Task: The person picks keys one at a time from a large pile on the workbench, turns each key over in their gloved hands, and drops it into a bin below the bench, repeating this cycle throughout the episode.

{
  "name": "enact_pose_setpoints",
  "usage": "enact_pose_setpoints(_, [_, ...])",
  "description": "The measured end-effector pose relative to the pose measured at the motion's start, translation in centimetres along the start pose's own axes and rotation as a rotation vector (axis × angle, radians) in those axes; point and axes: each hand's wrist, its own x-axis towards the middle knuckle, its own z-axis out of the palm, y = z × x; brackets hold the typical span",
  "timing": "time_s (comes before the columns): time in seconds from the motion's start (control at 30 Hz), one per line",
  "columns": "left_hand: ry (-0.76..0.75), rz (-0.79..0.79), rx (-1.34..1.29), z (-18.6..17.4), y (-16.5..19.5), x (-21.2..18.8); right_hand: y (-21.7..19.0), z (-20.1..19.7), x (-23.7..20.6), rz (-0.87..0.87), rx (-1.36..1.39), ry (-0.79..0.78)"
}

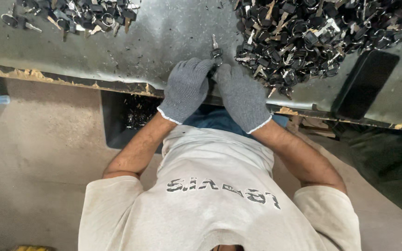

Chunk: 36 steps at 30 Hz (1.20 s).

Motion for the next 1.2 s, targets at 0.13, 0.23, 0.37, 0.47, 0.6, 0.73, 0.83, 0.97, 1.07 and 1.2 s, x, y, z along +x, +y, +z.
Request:
enact_pose_setpoints(0.13, [-0.011,-0.005,-0.015,0.6,0.1,0.2,-1.1,0.7,0.5,0.070,-0.013,0.028])
enact_pose_setpoints(0.23, [0.010,0.023,0.005,0.4,0.2,0.3,0.2,0.0,2.0,0.032,0.263,-0.134])
enact_pose_setpoints(0.37, [0.045,-0.062,0.059,-0.2,0.7,0.2,2.5,-1.9,3.3,0.097,0.700,-0.320])
enact_pose_setpoints(0.47, [0.141,-0.104,0.032,-0.3,1.0,0.0,1.5,-2.3,2.3,0.173,0.665,-0.156])
enact_pose_setpoints(0.6, [0.089,-0.055,0.220,0.0,1.5,-0.5,0.0,-1.5,0.7,0.017,0.361,0.084])
enact_pose_setpoints(0.73, [0.041,-0.083,0.224,0.3,1.3,-0.7,0.7,-1.2,-0.4,0.166,0.167,-0.209])
enact_pose_setpoints(0.83, [0.059,-0.114,0.215,0.7,1.2,-1.0,0.3,-1.1,-0.6,0.077,0.076,-0.085])
enact_pose_setpoints(0.97, [0.025,-0.034,0.171,1.9,1.7,-1.8,-1.1,-1.3,0.0,0.097,-0.127,0.006])
enact_pose_setpoints(1.07, [0.026,-0.052,0.193,2.1,2.0,-2.0,0.3,-1.9,0.9,0.089,0.209,-0.268])
enact_pose_setpoints(1.2, [0.048,-0.044,0.191,1.5,1.7,-1.7,1.6,-2.4,1.0,0.032,0.490,-0.149])
